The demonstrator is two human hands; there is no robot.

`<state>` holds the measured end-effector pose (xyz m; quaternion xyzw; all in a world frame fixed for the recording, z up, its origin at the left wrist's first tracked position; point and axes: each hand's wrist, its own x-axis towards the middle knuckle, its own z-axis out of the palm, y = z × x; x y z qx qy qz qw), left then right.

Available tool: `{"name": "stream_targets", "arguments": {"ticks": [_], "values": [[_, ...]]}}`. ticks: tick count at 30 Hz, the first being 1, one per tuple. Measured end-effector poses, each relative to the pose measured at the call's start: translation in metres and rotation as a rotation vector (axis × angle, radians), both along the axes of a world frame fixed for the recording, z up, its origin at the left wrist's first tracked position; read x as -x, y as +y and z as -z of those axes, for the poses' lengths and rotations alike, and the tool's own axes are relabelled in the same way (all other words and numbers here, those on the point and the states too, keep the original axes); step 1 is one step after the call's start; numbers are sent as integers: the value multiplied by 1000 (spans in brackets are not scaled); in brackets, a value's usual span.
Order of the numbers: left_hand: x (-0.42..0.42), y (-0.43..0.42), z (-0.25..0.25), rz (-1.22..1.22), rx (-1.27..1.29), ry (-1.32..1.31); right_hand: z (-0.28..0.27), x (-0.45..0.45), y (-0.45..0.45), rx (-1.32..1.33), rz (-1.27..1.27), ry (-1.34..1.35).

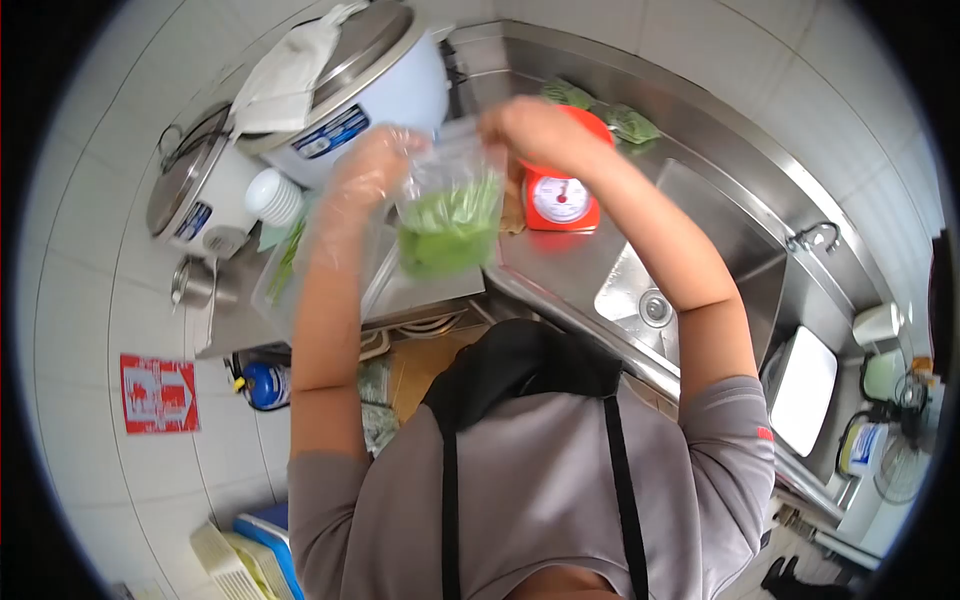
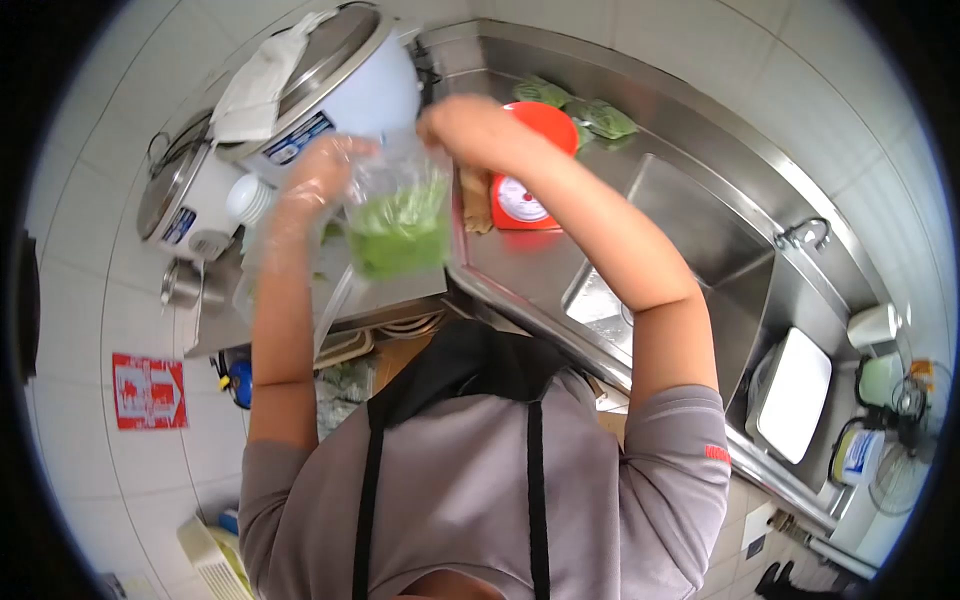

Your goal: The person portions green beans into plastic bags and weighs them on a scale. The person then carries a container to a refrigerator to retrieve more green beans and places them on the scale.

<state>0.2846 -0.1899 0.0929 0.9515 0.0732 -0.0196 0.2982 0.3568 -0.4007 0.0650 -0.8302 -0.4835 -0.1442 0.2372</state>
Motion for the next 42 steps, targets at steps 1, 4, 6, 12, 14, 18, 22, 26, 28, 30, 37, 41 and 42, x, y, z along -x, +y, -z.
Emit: {"name": "stream_targets", "arguments": {"ticks": [1, 4, 6, 12, 14, 18, 22, 26, 28, 30, 37, 41, 42], "values": [[17, 3, 4, 0, -91, 65, 15, 7, 10, 160, -105, 139], [65, 29, 45, 11, 63, -124, 25, 33, 31, 178, -205, 245], [67, 43, 54, -108, 74, -21, 30, 30, 39, 68, -243, 202], [99, 62, 33, 261, -87, -249, 18, 4, 47, 80, -305, 255], [92, 59, 36, 229, 105, -307, 11, 2, 44, 39, -282, 221], [82, 42, 26, 143, 77, -356, -3, 7, 34, -207, -278, 305], [68, 46, 38, 233, 174, -413, 23, 38, 58, -299, -196, 77], [65, 52, 41, 309, 352, -430, 57, 24, 97, -258, -294, 233], [65, 55, 44, 336, 349, -432, 69, 12, 110, -267, -406, 421], [63, 60, 50, 344, 352, -389, 69, 5, 121, -243, -503, 570], [71, 73, 56, 342, 659, -563, 55, -13, 135, 274, -491, 458], [105, 77, 43, 37, 1126, -671, 19, 10, 103, -129, -455, 199], [112, 83, 47, -27, 1143, -672, 9, 18, 96, -204, -404, 64]]}}
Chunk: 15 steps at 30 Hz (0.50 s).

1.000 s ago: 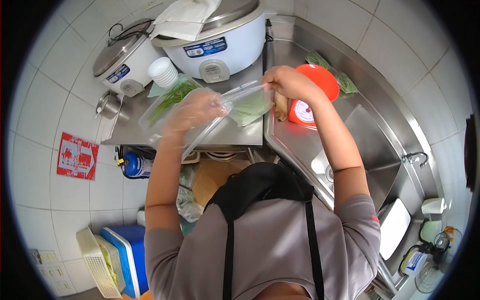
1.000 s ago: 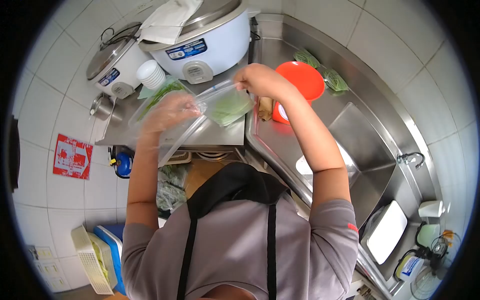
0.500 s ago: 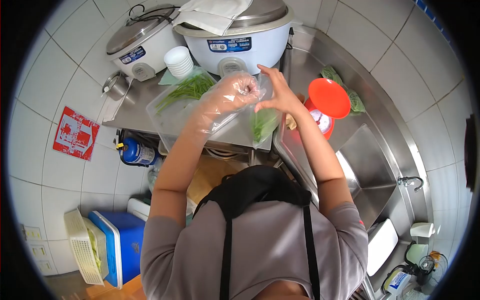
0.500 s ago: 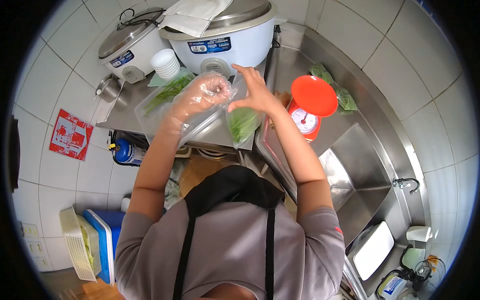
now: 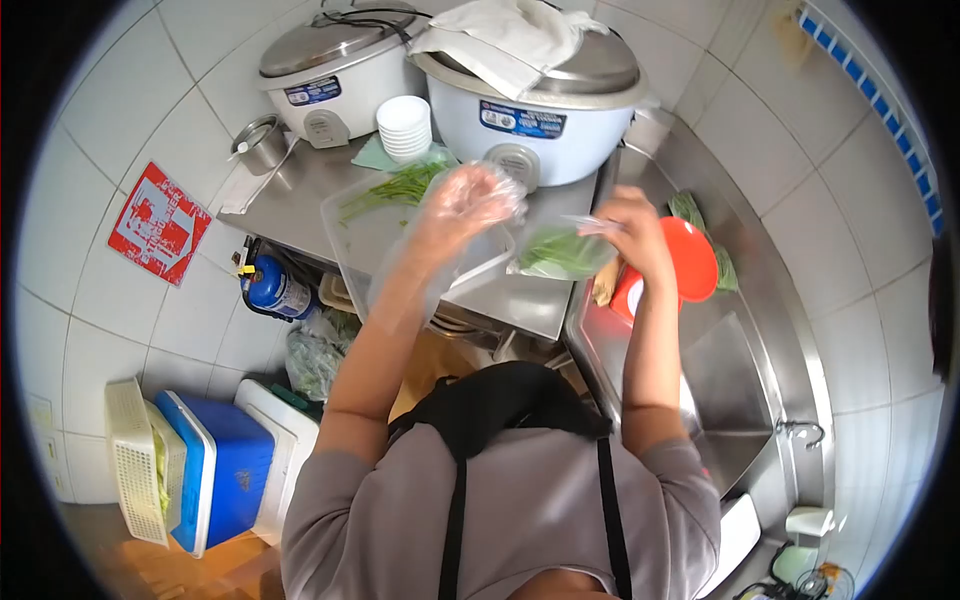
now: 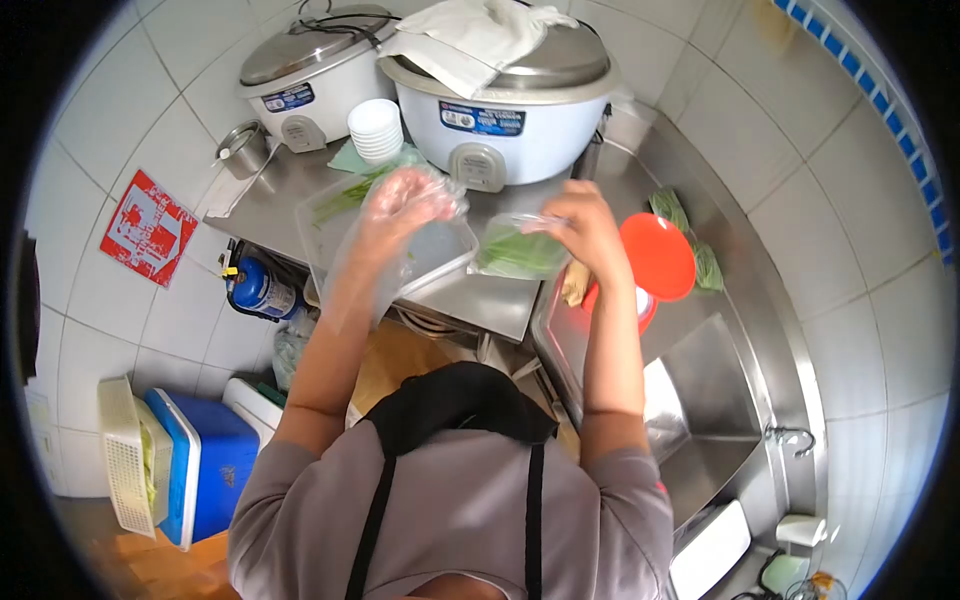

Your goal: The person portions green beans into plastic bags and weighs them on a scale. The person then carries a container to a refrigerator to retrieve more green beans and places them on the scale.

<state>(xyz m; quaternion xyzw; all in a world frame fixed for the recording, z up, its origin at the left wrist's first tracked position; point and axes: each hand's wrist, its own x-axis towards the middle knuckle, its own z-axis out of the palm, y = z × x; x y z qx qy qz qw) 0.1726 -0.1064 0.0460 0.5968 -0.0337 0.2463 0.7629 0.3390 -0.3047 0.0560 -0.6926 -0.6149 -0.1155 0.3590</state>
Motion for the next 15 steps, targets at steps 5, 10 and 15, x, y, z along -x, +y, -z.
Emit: {"name": "stream_targets", "arguments": {"ticks": [5, 10, 15], "values": [[38, 19, 8, -186, -67, 216, -8, 20, 0, -332, 278, 0], [59, 26, 14, -372, 98, 232, -3, 33, 8, -453, 529, 192], [82, 42, 29, -383, 183, 232, 72, 11, 3, 121, 388, 93]]}}
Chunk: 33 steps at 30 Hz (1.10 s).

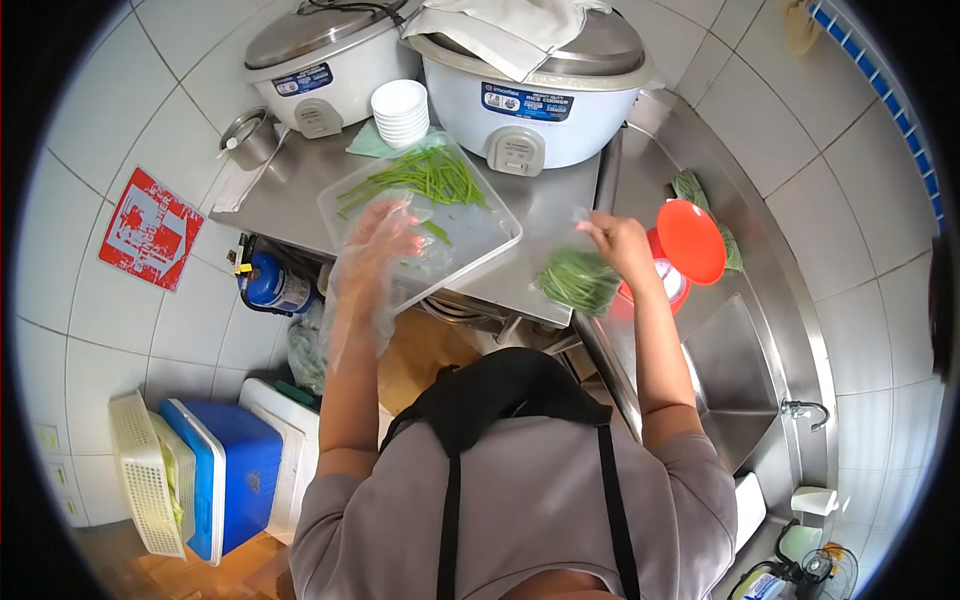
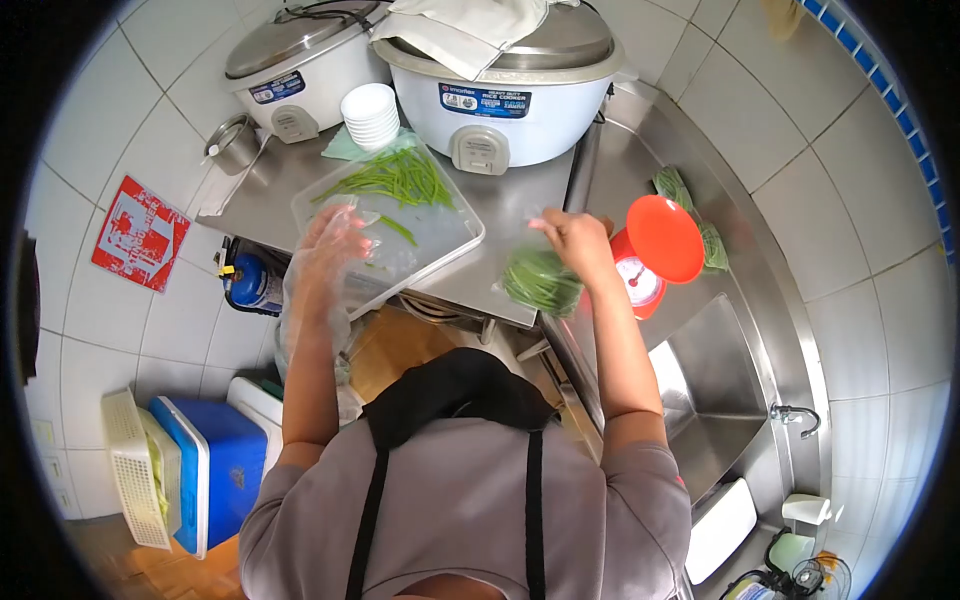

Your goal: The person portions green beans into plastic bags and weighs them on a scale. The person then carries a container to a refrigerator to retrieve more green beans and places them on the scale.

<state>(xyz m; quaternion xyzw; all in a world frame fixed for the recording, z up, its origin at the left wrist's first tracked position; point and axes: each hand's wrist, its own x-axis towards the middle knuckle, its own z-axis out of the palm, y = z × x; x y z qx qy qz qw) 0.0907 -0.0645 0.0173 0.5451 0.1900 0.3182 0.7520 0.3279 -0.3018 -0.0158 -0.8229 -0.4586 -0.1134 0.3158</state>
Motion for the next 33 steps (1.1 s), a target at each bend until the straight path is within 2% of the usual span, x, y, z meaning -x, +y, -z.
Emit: {"name": "stream_targets", "arguments": {"ticks": [2, 3, 5, 6, 8, 10, 11, 13, 16, 18, 20, 24, 27, 30, 31, 33], "values": [[3, 2, -2, 3, 56, -4, -36, 9, -8, -154, -15, 144], [6, -3, -3, -18, 56, 31, -54, 16, -14, -128, 34, 166], [2, -4, -11, -62, 25, 83, -46, 14, -9, -222, -35, 93], [1, 0, -10, 19, -2, 70, -38, 14, -5, -276, -61, 59], [-8, 10, 2, 189, -59, 37, 4, 1, 2, 28, -171, 128], [-27, 11, 15, 425, -258, -99, -11, 4, 2, -114, -215, 340], [-34, 7, 21, 540, -347, -161, -26, 3, 3, -77, -263, 346], [-56, -8, 23, 624, -778, -125, -59, 10, 4, 1, -345, 390], [-103, -44, -3, 770, -1224, -151, -85, 22, 22, -35, -655, 457], [-118, -66, -13, 1151, -921, 430, -91, 26, 39, 11, -713, 430], [-131, -79, 8, 1128, -715, 406, -90, 34, 50, -3, -720, 430], [-148, -99, 63, 895, -342, 62, -85, 44, 46, -153, -548, 444], [-149, -106, 75, 756, -484, 30, -77, 50, 26, -252, -403, 510], [-154, -112, 68, 525, -1030, 113, -76, 51, 9, -386, -309, 609], [-157, -115, 73, 383, -1172, -52, -63, 50, 11, -474, -293, 577], [-160, -126, 70, 467, -1014, -57, -39, 41, 8, -388, -225, 581]]}}
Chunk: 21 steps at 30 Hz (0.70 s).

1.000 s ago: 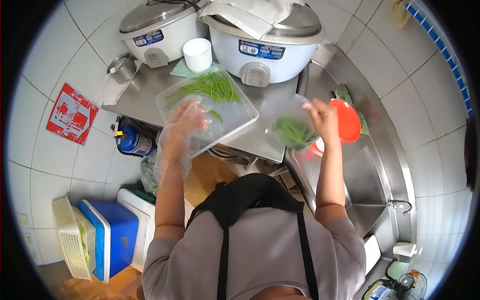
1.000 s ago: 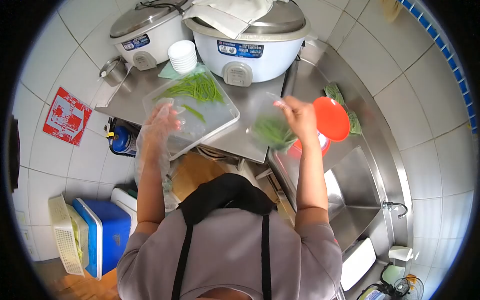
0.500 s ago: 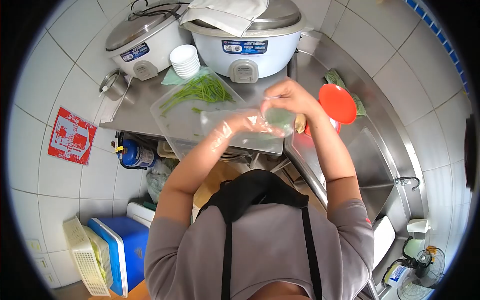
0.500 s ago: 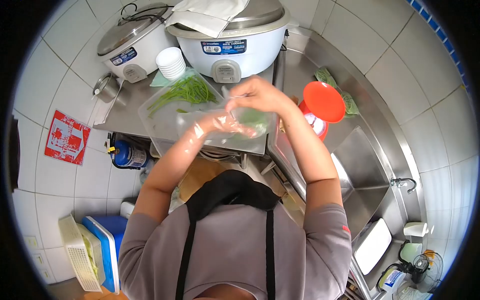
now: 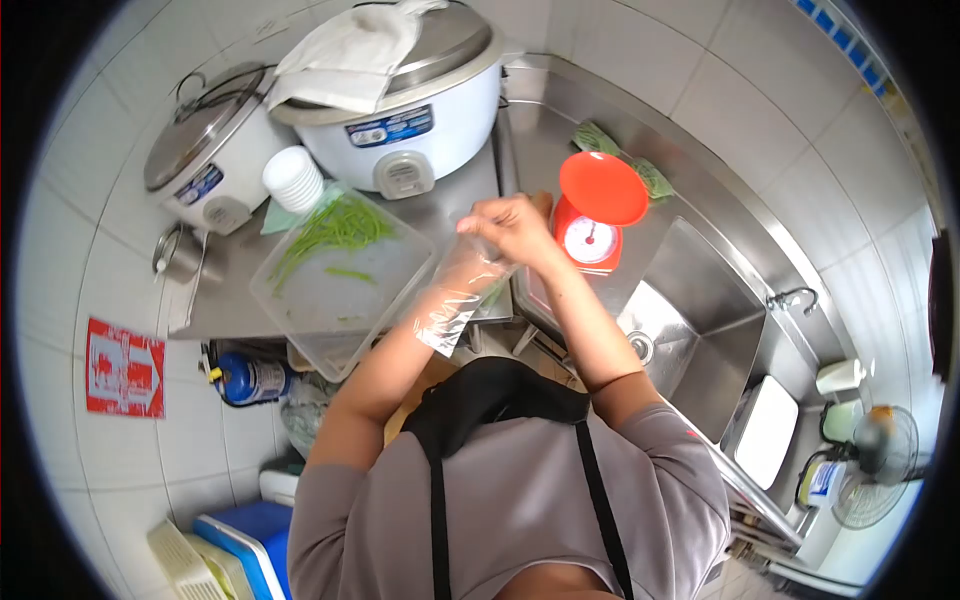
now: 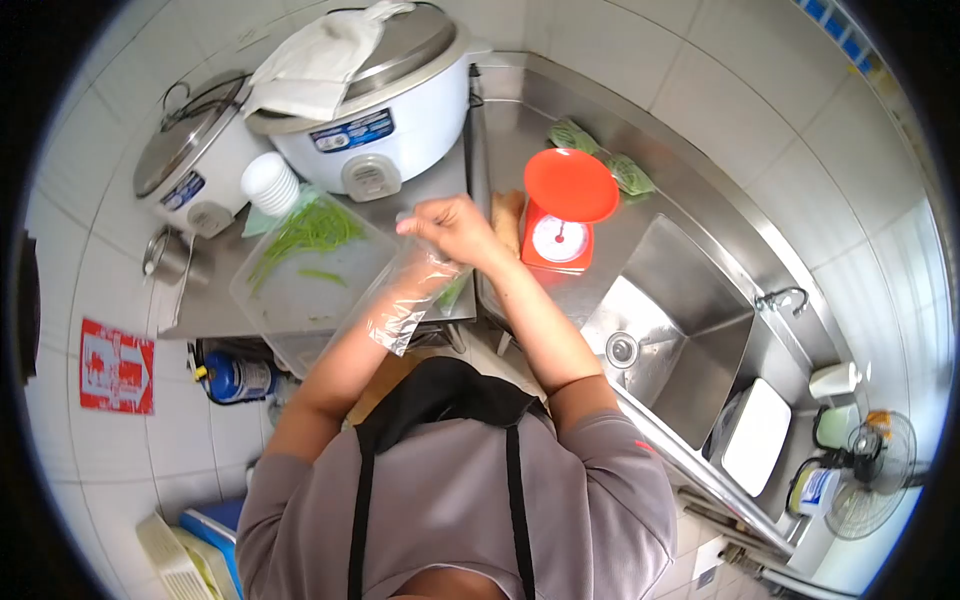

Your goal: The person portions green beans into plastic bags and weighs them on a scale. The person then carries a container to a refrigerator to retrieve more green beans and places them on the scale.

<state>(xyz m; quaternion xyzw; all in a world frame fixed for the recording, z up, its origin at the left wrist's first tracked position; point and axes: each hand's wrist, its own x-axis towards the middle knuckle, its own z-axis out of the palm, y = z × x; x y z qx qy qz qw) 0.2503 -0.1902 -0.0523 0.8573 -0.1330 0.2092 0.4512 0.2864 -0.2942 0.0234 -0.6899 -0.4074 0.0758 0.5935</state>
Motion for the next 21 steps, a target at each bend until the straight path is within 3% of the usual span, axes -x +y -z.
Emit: {"name": "stream_targets", "arguments": {"ticks": [1, 4, 7, 9, 10, 13, 14, 17, 21], "values": [[2, -4, -3, 27, 73, 43, 8, 0, -4, 53, 34, 35], [-15, -7, 27, 26, -109, 29, 40, -5, -17, 19, -28, 174], [-12, -11, 33, 10, 131, -54, 41, -36, -45, -127, -279, 101], [-17, -2, 34, -27, -193, 11, 17, -48, -51, -188, -100, 213], [-17, -6, 35, -67, -206, 6, 3, -45, -49, 53, 97, 114], [-16, -8, 39, -43, -231, -198, 7, -25, -32, 1017, 85, -469], [-16, -7, 41, -79, -273, -159, -3, -11, -32, 1169, -42, -298], [-16, -3, 34, -162, -388, -113, 63, -24, -41, 1081, -106, -314], [-9, 4, 8, -60, -396, -208, 26, -17, -68, 866, -192, -262]]}}
